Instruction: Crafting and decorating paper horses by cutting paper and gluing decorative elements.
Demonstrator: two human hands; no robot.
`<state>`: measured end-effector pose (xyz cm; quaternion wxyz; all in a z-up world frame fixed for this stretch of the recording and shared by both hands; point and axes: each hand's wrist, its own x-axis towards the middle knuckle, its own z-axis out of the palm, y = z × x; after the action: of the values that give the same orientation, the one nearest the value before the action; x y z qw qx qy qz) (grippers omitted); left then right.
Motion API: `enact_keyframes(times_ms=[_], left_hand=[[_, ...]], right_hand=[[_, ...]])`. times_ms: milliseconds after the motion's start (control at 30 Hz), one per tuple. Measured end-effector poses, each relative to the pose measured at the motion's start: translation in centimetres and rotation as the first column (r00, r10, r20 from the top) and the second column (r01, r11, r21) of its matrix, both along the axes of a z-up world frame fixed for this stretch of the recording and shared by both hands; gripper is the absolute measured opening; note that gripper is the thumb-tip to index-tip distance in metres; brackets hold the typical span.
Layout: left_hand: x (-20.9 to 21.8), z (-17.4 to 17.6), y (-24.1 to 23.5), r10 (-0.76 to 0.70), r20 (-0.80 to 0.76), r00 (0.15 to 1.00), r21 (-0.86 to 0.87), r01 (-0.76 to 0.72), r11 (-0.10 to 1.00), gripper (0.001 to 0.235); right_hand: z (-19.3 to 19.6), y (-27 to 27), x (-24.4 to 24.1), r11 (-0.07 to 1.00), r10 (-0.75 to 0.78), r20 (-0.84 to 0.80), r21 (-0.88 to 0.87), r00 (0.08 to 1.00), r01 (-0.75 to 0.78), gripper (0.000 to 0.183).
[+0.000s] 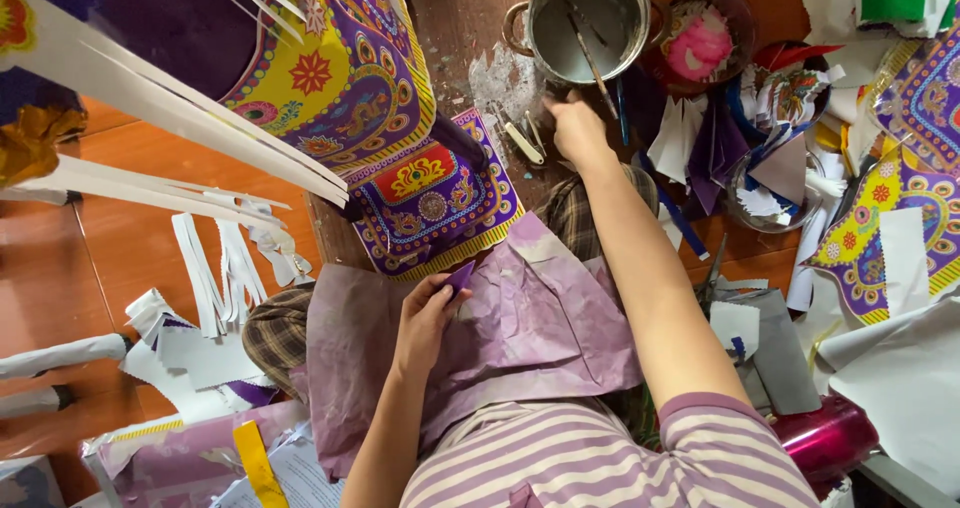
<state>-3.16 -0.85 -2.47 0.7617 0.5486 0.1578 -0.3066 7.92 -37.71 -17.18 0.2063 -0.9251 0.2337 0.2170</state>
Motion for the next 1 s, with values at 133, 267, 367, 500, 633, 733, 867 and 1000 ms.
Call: enact_keyframes(times_ms=[133, 267, 367, 500, 633, 733, 867, 1000], left_hand=[[-0.1, 0.4, -0.1, 0.018, -0.006, 1.0, 0.021, -0.018, 1.0, 0.012], [-0.1, 0.5, -0.5, 0.048, -0.005, 0.999, 0.012, -0.048, 0.999, 0.012], [-0.3, 0.4, -0.4, 0.052, 0.002, 0.999, 0.009, -0.052, 0.999, 0.013], [-0.5, 0.2, -0.1, 0.061, 0.005, 0.998, 0.006, -0.061, 0.998, 0.013], [-0.6, 0.2, -0.2, 0.083, -0.012, 0.996, -0.004, -0.083, 0.997, 0.013], [-0.5, 0.5, -0.3, 0.076, -0.02, 0.997, -0.032, -0.076, 0.997, 0.014], [-0.4, 1.9, -0.8, 0.06, -0.031, 0.998, -0.008, -0.061, 0.998, 0.016], [-0.5, 1.8, -0.9, 0.098, -0.019, 0.995, 0.04, -0.097, 0.994, 0.018]], right_hand=[[-2.6, -1.4, -1.3, 0.995, -0.097, 0.167, -0.002, 0.981, 0.099, 0.028], [-2.5, -1.3, -1.0, 0.972, -0.236, 0.219, 0.061, 0.947, 0.228, 0.012], [-3.3, -1.6, -1.1, 0.965, -0.26, 0.191, 0.035, 0.947, 0.258, 0.008], [-3.1, -1.9, -1.6, 0.962, -0.271, 0.215, 0.094, 0.938, 0.256, 0.023], [-0.4, -1.6, -1.7, 0.958, -0.277, 0.195, 0.137, 0.941, 0.253, 0.043], [2.0, -0.9, -2.1, 0.936, -0.307, 0.171, 0.232, 0.936, 0.265, 0.047], [0.5, -1.4, -2.7, 0.951, -0.275, 0.177, 0.192, 0.945, 0.241, 0.036], [0.4, -1.5, -3.1, 0.939, -0.311, 0.191, 0.212, 0.931, 0.27, 0.028]])
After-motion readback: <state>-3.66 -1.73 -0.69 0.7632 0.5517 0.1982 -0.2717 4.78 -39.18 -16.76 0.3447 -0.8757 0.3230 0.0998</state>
